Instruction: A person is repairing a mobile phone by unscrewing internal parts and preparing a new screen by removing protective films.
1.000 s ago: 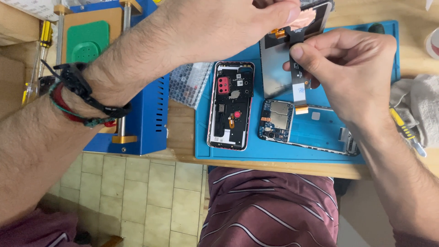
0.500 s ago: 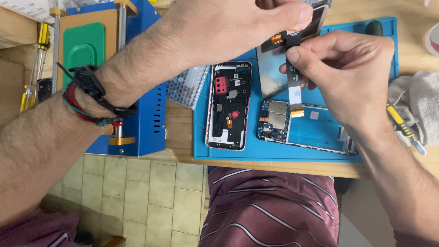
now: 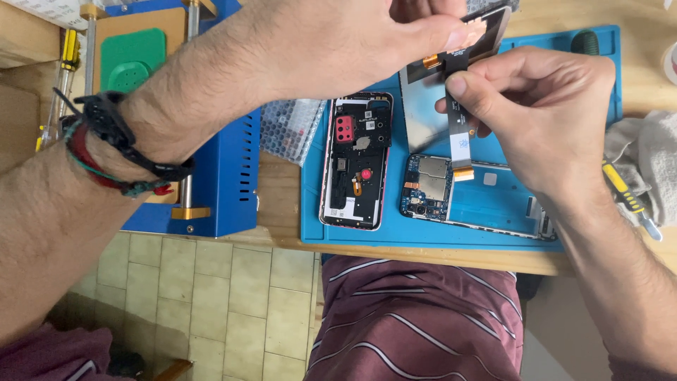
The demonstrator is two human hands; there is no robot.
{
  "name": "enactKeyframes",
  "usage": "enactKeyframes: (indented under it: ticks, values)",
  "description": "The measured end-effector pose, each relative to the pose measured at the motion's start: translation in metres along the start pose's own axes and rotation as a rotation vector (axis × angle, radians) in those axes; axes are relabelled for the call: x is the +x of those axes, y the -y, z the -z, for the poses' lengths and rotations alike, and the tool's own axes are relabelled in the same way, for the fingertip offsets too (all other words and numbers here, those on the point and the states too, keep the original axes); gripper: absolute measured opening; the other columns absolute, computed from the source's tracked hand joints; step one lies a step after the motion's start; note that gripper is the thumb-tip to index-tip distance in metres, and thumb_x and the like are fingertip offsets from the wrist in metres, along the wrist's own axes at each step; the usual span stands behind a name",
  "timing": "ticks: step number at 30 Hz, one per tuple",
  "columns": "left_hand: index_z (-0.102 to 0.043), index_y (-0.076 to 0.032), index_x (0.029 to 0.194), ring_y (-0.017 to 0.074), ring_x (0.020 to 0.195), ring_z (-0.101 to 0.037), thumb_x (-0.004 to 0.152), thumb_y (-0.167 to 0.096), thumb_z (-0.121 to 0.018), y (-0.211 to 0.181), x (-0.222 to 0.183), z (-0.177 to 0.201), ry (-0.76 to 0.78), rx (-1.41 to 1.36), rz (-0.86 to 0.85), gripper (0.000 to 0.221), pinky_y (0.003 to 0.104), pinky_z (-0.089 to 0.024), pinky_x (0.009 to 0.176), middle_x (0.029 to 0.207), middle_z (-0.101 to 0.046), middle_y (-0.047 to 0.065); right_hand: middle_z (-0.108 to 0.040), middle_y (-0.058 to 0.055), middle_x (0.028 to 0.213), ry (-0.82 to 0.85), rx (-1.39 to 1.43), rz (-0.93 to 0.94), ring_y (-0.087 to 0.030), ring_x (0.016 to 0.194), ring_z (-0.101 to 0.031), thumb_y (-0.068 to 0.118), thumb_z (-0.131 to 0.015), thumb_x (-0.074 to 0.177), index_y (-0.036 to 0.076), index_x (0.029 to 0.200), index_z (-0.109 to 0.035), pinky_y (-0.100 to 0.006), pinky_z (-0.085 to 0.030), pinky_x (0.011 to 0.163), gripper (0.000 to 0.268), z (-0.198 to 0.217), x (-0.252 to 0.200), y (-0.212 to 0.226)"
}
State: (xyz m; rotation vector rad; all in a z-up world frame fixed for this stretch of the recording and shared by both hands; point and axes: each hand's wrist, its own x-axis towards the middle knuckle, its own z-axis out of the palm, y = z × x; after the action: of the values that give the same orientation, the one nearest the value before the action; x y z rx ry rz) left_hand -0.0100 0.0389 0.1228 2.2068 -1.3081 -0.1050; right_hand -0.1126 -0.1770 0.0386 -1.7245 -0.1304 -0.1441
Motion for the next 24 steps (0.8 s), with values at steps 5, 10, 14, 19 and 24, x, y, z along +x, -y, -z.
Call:
enactKeyframes:
  ticks: [5,10,14,19,24]
  values:
    - [-0.072,-0.015,0.104,0.0073,0.077,-0.067,0.117,-0.031,-0.066,0.004,0.002,-0.002,-0.019,0.066,-0.055,0.021,0.025,-0.054,0.067,0.090,-0.072,-0.007,-0.077,-0.015,0.095,0.014,-0.025,0.018,-0.012,0.068,-0.062,0.006,-0.079,0.118,-0.005,0.103,-0.074,-0.020,-0.054,0.063,0.019,0.001,0.000,-0.001]
    - [-0.069,-0.017,0.097,0.0054,0.073,-0.063,0.121,-0.031,-0.061,0.000,0.007,-0.001,0.059,0.002,-0.003,0.028,0.024,-0.050,0.064,0.085,-0.068,-0.009,-0.077,-0.015,0.096,0.024,-0.009,0.028,-0.012,0.068,-0.061,0.007,-0.078,0.117,-0.005,0.103,-0.073,-0.020,-0.053,0.063,0.020,0.002,0.000,-0.003]
    - [-0.060,-0.021,0.082,0.0033,0.062,-0.050,0.115,-0.033,-0.062,-0.019,0.011,0.005,0.093,0.040,0.168,0.035,0.025,-0.041,0.056,0.071,-0.056,-0.011,-0.073,-0.012,0.089,-0.017,-0.011,0.002,-0.013,0.068,-0.065,0.003,-0.085,0.115,-0.004,0.103,-0.074,-0.020,-0.056,0.063,0.017,0.003,0.000,-0.008]
    - [-0.064,-0.025,0.084,0.0013,0.061,-0.049,0.118,-0.042,-0.061,-0.013,0.008,-0.004,0.060,0.046,0.207,0.038,0.028,-0.038,0.055,0.069,-0.054,-0.015,-0.075,-0.012,0.092,0.000,-0.006,0.005,-0.013,0.070,-0.066,0.004,-0.083,0.115,-0.004,0.105,-0.074,-0.020,-0.058,0.065,0.015,0.003,0.001,-0.005]
    - [-0.077,-0.021,0.098,0.0060,0.068,-0.067,0.112,-0.040,-0.070,0.000,0.005,-0.011,-0.105,0.211,0.041,0.024,0.028,-0.051,0.055,0.082,-0.073,-0.012,-0.074,-0.013,0.091,-0.001,-0.019,0.027,-0.012,0.069,-0.063,0.002,-0.084,0.115,-0.005,0.105,-0.074,-0.021,-0.055,0.063,0.016,0.003,0.001,-0.008]
